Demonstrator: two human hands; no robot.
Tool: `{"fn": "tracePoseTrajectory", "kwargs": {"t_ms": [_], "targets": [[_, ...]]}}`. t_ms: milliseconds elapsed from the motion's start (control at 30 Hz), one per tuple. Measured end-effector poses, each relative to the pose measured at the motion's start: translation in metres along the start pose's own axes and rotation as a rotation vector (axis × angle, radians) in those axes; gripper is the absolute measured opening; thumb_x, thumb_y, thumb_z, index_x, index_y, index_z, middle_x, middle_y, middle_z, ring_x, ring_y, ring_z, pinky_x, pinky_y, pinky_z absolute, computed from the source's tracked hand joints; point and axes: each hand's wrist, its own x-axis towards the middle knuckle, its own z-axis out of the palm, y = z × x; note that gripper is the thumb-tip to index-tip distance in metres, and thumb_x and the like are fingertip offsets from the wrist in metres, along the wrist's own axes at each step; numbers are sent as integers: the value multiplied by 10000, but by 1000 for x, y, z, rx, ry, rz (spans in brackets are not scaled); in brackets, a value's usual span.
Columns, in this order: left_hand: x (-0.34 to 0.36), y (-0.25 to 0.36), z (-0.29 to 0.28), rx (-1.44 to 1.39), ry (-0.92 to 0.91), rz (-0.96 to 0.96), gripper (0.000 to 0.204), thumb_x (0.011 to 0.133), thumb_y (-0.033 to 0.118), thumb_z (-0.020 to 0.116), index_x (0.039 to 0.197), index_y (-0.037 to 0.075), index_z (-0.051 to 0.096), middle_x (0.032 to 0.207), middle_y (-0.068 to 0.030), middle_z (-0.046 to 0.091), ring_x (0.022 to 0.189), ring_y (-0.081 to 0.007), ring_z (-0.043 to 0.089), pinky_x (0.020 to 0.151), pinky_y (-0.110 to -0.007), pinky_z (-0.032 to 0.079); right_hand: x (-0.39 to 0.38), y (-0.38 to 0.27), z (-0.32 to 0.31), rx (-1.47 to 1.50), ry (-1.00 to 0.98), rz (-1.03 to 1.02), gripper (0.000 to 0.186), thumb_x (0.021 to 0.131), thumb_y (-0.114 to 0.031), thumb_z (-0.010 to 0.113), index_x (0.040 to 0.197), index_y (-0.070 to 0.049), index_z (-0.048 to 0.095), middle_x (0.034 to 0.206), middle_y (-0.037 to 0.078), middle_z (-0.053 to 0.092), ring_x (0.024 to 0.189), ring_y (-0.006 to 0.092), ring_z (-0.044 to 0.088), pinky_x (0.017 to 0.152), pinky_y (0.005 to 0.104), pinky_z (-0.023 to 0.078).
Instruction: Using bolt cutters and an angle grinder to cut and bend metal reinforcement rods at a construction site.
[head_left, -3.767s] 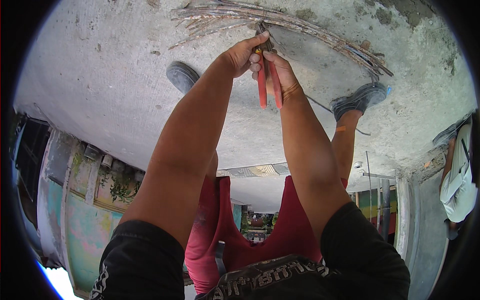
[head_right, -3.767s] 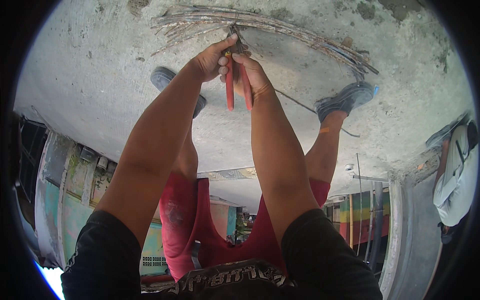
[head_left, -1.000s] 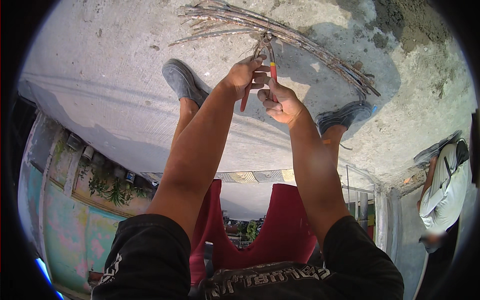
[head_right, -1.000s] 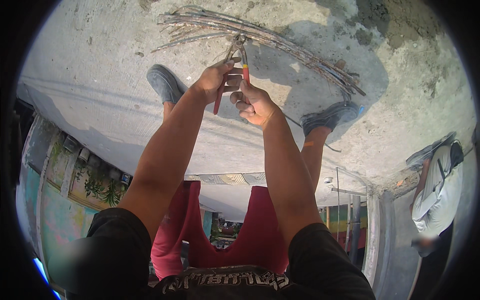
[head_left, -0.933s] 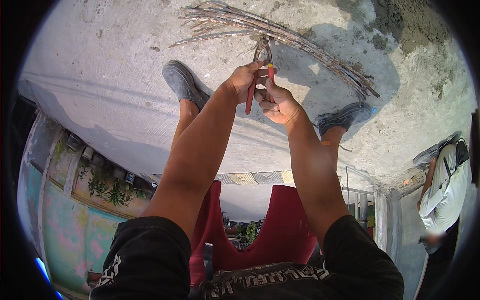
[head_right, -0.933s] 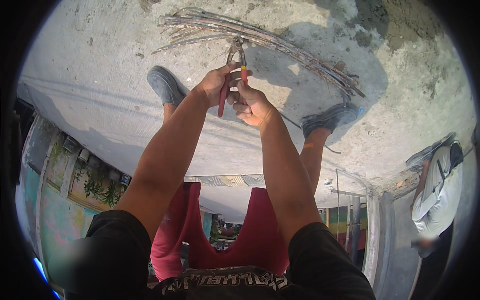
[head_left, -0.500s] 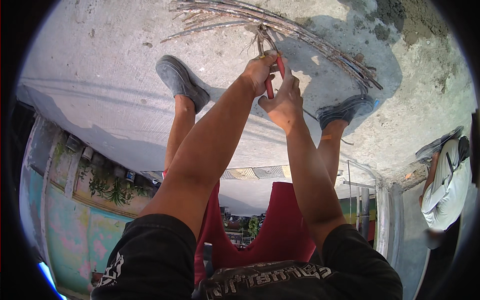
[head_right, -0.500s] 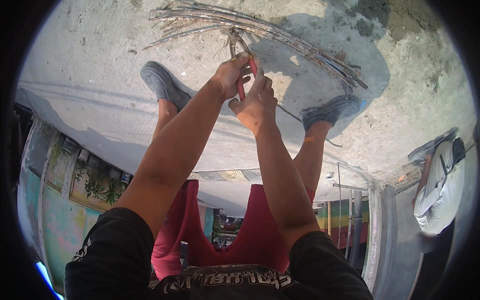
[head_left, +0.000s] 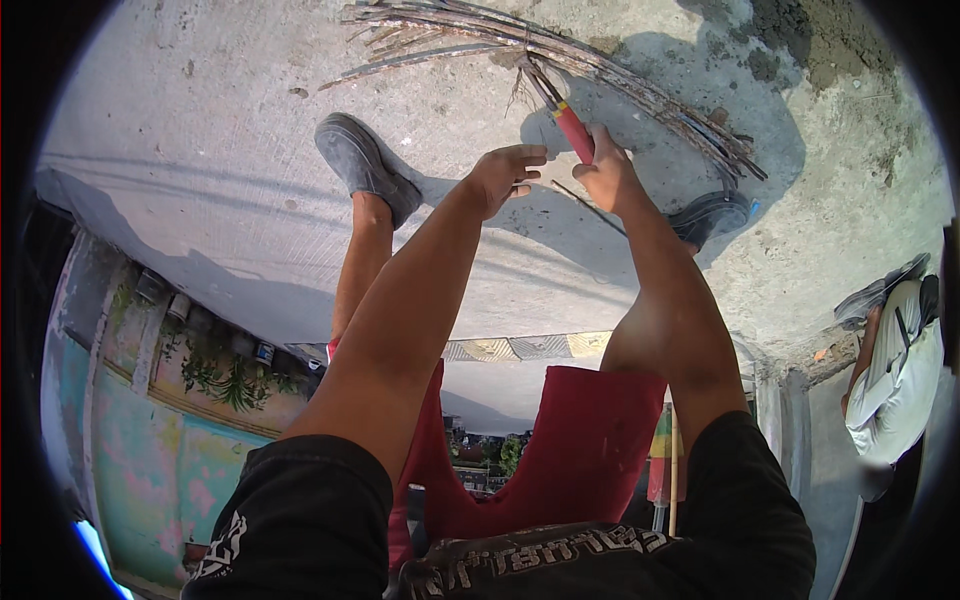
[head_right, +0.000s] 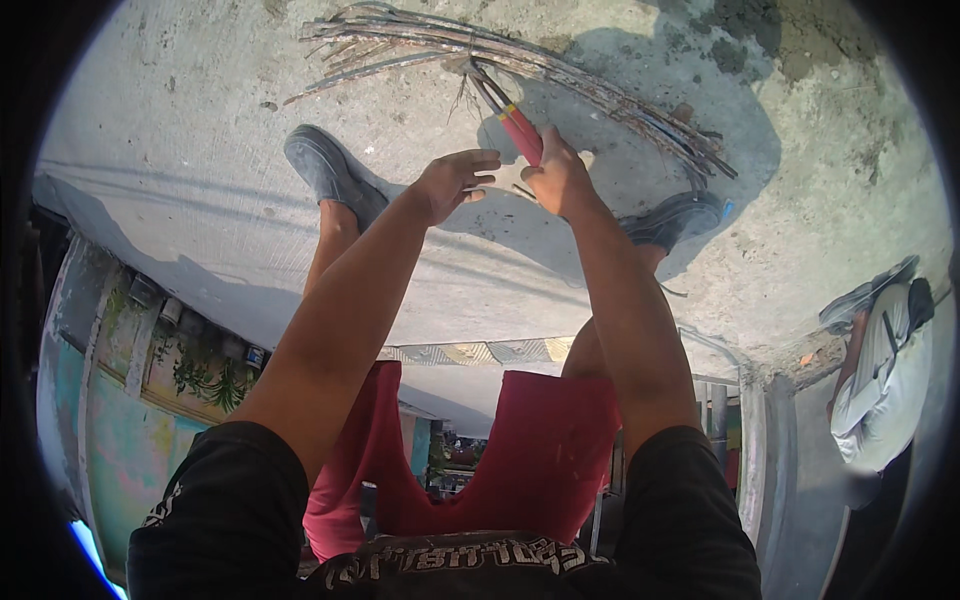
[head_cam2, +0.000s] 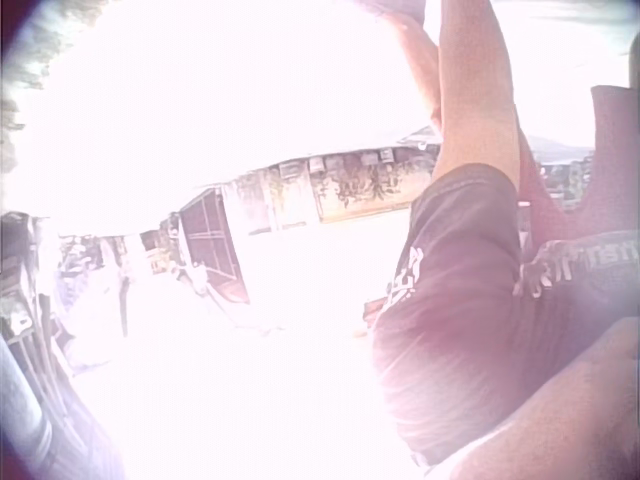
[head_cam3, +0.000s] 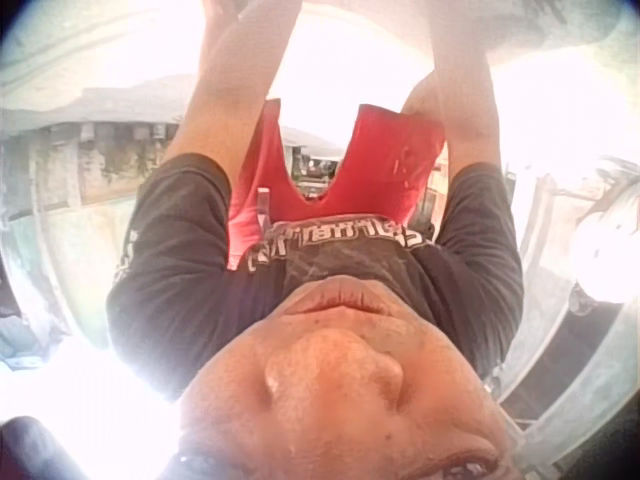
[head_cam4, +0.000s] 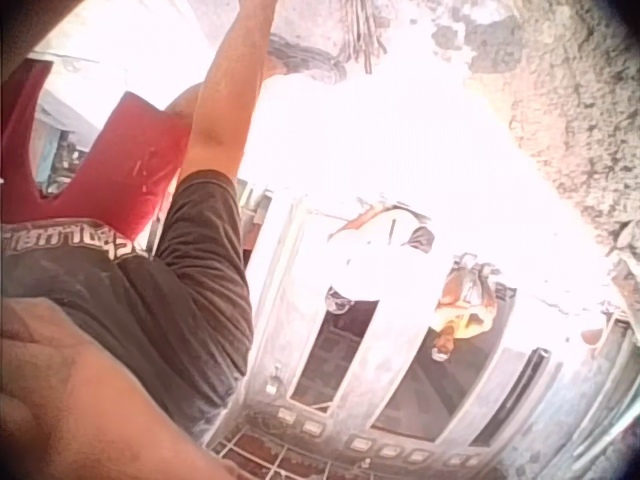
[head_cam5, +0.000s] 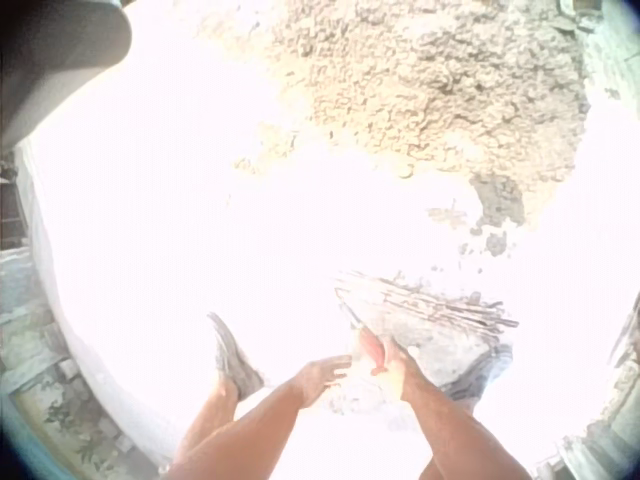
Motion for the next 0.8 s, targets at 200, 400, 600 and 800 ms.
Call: {"fn": "tracePoseTrajectory", "kwargs": {"t_ms": [200, 400, 600, 800], "targets": [[-1, 48, -31, -382, 110, 134, 828, 941, 678, 318, 1393, -6, 435, 1390, -155, 501, 1252, -269, 487, 1059, -424, 366, -10, -4, 10, 1166, -543, 165, 567, 721, -86, 658, 1250, 21, 486, 912, 106, 596, 827, 234, 609, 729, 343, 479], [22, 91, -11, -260, -239, 129, 992, 756, 824, 514, 1307, 0, 510, 1241, -188, 601, 1198, -293, 549, 1070, -443, 379, -30, -34, 43, 2065, -858, 102, 692, 783, -201, 604, 1384, 64, 384, 1015, 149, 625, 833, 287, 630, 729, 396, 496], [27, 98, 28, -258, 154, 37, 380, 912, 432, 647, 1009, 66, 612, 854, -39, 638, 828, -199, 683, 825, -387, 539, -39, -42, 50, 2073, -720, 184, 725, 845, -298, 626, 1409, 62, 345, 1079, 178, 633, 953, 355, 659, 836, 470, 513], [37, 102, 52, -162, 435, 57, 292, 923, 319, 633, 915, 27, 649, 736, -60, 655, 641, -168, 645, 574, -274, 495, -60, -76, 11, 726, -26, 276, 932, 727, -272, 822, 1418, 28, 272, 1132, 208, 559, 943, 353, 653, 813, 474, 525]]}}
